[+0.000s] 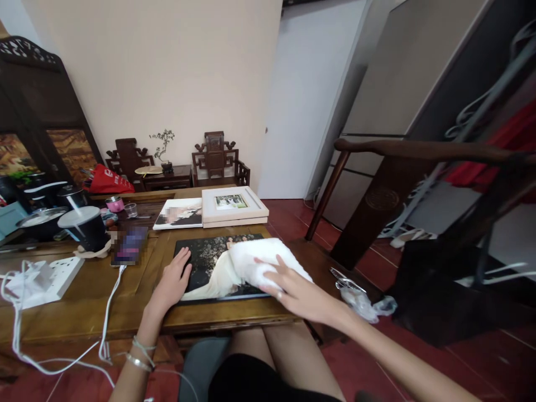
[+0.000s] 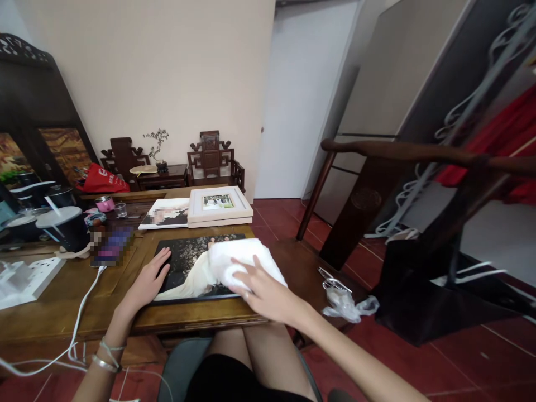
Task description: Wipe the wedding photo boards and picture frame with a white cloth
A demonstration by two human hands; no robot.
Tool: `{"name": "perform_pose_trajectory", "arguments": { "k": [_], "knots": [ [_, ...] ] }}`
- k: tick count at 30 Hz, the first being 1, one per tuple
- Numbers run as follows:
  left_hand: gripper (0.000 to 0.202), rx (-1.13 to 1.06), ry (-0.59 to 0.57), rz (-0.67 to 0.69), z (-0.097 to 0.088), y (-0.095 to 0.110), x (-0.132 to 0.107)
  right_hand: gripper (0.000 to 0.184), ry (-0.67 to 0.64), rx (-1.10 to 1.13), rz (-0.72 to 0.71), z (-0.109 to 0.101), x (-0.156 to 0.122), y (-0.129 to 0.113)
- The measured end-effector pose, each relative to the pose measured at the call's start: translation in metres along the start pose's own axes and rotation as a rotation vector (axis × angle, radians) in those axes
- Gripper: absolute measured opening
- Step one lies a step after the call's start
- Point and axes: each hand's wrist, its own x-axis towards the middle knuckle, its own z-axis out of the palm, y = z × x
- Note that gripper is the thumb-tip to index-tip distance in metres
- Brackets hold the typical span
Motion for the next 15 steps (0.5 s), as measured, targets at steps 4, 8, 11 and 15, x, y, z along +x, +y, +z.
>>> {"name": "perform_pose_trajectory", "arguments": {
  "k": [4,8,11,15],
  "knots": [
    [0.049,-0.002,0.004,-0.008,0.002,-0.001,0.0,0.033,-0.086,0.022,0.042,-0.007,-0.037,-0.03],
    [0.052,-0.003,-0.015,-0.015,0.002,-0.002,0.0,0.033,-0.088,0.011,0.005,-0.007,-0.024,-0.025],
    [0.051,-0.006,-0.015,-0.005,0.002,-0.003,0.0,0.032,-0.029,0.004,-0.049,-0.001,0.012,-0.001],
    [0.049,-0.023,-0.014,0.004,0.0,-0.002,0.0,0.036,0.018,-0.048,-0.053,0.005,0.072,0.034]
  ]
}}
